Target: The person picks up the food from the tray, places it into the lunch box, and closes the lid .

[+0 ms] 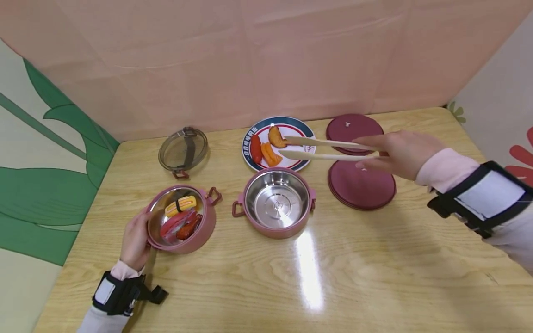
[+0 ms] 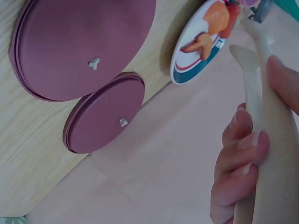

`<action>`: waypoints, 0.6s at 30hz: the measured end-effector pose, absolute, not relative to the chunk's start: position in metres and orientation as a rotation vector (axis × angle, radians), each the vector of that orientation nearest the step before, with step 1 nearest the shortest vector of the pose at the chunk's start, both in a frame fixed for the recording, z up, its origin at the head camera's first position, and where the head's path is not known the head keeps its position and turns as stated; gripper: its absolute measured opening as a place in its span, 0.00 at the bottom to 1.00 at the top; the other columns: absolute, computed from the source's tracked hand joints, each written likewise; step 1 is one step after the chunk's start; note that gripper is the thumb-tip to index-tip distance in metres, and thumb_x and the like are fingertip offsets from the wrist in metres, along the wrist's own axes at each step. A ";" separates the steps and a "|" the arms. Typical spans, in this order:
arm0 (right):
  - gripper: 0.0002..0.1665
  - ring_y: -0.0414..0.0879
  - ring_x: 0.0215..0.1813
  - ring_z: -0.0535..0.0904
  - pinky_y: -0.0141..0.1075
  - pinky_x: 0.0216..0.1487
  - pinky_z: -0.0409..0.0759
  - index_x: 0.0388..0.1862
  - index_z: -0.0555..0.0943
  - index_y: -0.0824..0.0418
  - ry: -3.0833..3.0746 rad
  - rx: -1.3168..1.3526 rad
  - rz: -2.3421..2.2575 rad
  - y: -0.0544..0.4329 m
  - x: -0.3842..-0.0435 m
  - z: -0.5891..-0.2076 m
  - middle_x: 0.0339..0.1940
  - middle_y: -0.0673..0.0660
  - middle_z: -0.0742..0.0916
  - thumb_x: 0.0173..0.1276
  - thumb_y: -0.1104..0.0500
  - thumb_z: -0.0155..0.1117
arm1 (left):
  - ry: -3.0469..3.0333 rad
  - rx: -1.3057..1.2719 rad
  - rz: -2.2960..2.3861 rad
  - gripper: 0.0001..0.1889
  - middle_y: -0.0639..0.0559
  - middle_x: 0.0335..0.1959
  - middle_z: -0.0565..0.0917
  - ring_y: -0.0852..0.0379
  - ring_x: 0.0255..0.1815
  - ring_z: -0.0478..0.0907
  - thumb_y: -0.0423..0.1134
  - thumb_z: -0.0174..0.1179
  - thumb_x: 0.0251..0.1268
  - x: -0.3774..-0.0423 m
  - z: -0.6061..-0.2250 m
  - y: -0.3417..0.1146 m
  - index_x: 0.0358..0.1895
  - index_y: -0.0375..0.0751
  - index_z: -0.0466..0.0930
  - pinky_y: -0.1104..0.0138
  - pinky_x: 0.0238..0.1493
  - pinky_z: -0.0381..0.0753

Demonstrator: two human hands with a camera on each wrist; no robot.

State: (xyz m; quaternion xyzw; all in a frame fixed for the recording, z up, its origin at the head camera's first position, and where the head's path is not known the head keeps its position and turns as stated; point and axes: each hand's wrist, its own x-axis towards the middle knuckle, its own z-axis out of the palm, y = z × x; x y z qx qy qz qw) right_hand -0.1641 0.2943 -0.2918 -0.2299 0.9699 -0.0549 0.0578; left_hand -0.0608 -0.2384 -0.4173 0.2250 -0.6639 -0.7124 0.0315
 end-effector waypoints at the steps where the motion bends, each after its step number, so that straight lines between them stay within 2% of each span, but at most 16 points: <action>1: 0.36 0.51 0.34 0.85 0.49 0.33 0.81 0.66 0.75 0.60 2.940 -0.691 -0.161 0.295 -0.167 -0.293 0.47 0.65 0.87 0.62 0.45 0.69 | -2.032 0.698 -2.199 0.25 0.39 0.72 0.64 0.50 0.70 0.63 0.34 0.36 0.76 -0.061 -0.417 -0.238 0.72 0.30 0.58 0.66 0.68 0.68; 6: 0.37 0.52 0.33 0.84 0.45 0.27 0.78 0.66 0.75 0.58 2.940 -0.661 -0.086 0.291 -0.180 -0.297 0.39 0.64 0.88 0.63 0.41 0.67 | -1.939 0.716 -2.235 0.25 0.39 0.71 0.65 0.54 0.68 0.64 0.33 0.36 0.76 -0.065 -0.418 -0.234 0.72 0.31 0.59 0.71 0.64 0.71; 9: 0.37 0.53 0.32 0.84 0.45 0.25 0.78 0.67 0.74 0.57 2.928 -0.648 -0.068 0.287 -0.185 -0.300 0.37 0.63 0.88 0.63 0.41 0.67 | -1.917 0.702 -2.244 0.25 0.40 0.71 0.65 0.59 0.66 0.67 0.33 0.36 0.76 -0.066 -0.419 -0.233 0.72 0.31 0.59 0.75 0.61 0.72; 11: 0.37 0.56 0.34 0.84 0.47 0.25 0.78 0.67 0.74 0.57 2.922 -0.648 -0.069 0.285 -0.188 -0.302 0.38 0.65 0.88 0.63 0.42 0.67 | -1.910 0.711 -2.238 0.24 0.43 0.68 0.68 0.64 0.55 0.74 0.34 0.36 0.76 -0.066 -0.418 -0.232 0.72 0.32 0.60 0.79 0.49 0.77; 12: 0.36 0.57 0.34 0.85 0.47 0.25 0.79 0.67 0.73 0.57 2.919 -0.644 -0.070 0.283 -0.190 -0.303 0.39 0.67 0.87 0.64 0.42 0.67 | -1.909 0.721 -2.233 0.24 0.44 0.66 0.71 0.67 0.47 0.77 0.35 0.37 0.76 -0.066 -0.418 -0.232 0.72 0.33 0.61 0.80 0.40 0.78; 14: 0.35 0.59 0.34 0.85 0.48 0.25 0.79 0.67 0.73 0.57 2.919 -0.646 -0.074 0.280 -0.193 -0.304 0.40 0.69 0.87 0.64 0.43 0.66 | -1.889 0.750 -2.229 0.23 0.46 0.58 0.77 0.71 0.27 0.74 0.35 0.39 0.77 -0.066 -0.416 -0.231 0.71 0.34 0.64 0.80 0.22 0.73; 16: 0.35 0.59 0.33 0.84 0.49 0.24 0.79 0.67 0.73 0.57 2.918 -0.637 -0.083 0.276 -0.195 -0.305 0.40 0.69 0.87 0.65 0.44 0.66 | -1.875 0.744 -2.247 0.23 0.47 0.58 0.77 0.71 0.21 0.72 0.37 0.40 0.77 -0.065 -0.415 -0.230 0.71 0.35 0.64 0.79 0.13 0.66; 17: 0.34 0.59 0.33 0.84 0.50 0.24 0.79 0.67 0.73 0.57 2.917 -0.627 -0.087 0.273 -0.196 -0.305 0.39 0.69 0.87 0.65 0.44 0.66 | -1.860 0.719 -2.270 0.23 0.45 0.61 0.75 0.70 0.29 0.77 0.37 0.39 0.78 -0.065 -0.414 -0.230 0.72 0.34 0.62 0.79 0.18 0.71; 18: 0.34 0.57 0.31 0.84 0.49 0.23 0.79 0.66 0.74 0.57 2.918 -0.623 -0.090 0.270 -0.197 -0.306 0.36 0.68 0.87 0.65 0.44 0.66 | -1.839 0.711 -2.286 0.23 0.43 0.63 0.74 0.68 0.33 0.78 0.37 0.39 0.78 -0.065 -0.414 -0.229 0.72 0.34 0.62 0.79 0.19 0.72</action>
